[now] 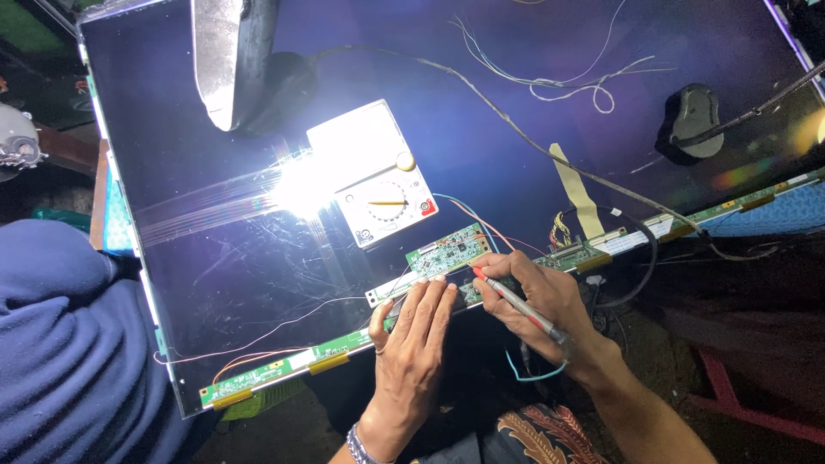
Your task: Testing and inspecting a circuit board from a television using a multimeter and a magnifying glass.
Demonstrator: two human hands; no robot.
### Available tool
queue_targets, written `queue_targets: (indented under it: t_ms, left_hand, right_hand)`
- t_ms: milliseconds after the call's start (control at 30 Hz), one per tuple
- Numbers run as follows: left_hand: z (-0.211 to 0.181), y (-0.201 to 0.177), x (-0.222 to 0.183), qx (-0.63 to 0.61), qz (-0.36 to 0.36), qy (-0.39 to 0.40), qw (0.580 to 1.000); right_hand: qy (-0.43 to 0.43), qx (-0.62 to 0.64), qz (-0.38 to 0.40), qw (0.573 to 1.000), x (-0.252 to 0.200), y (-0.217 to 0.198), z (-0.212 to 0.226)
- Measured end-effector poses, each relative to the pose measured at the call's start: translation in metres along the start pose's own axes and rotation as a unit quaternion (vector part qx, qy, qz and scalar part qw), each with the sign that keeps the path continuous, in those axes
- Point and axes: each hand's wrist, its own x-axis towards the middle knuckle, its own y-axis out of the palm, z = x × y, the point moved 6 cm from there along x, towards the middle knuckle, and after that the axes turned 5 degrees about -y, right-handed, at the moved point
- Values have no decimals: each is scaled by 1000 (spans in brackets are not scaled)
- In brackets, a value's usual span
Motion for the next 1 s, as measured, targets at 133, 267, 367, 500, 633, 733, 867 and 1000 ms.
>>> queue_targets:
  t_ms: [133, 267, 367, 500, 633, 733, 867, 1000]
  left_hand:
    - [0, 0, 0, -2, -1, -5, 1000]
    - [0, -1, 1, -9, 2, -6, 1000]
    - [0, -1, 2, -6, -2, -5, 1000]
    - [-1, -4, 3, -11, 0, -7, 1000]
    - [0, -2, 2, -15, 7, -7, 1000]
    - [0, 0, 1, -7, 0, -5, 1000]
    - [0, -1, 2, -14, 5, -5, 1000]
    - [0, -3, 2, -14, 8, -5, 1000]
  right_hand:
    - [18, 1, 6, 1000, -1, 1, -2]
    - [-6, -8, -7, 1000, 1, -1, 0]
    - [-14, -16, -6, 1000, 1, -1, 1]
    - [-9, 8, 6, 1000, 2, -1, 3]
    - [-28, 2, -1, 1000, 1, 0, 1]
    - [-18, 13, 1, 1000, 2, 0, 3]
    - [-13, 17, 8, 1000, 3, -1, 5]
    - [-8, 17, 10, 1000, 4, -1, 4]
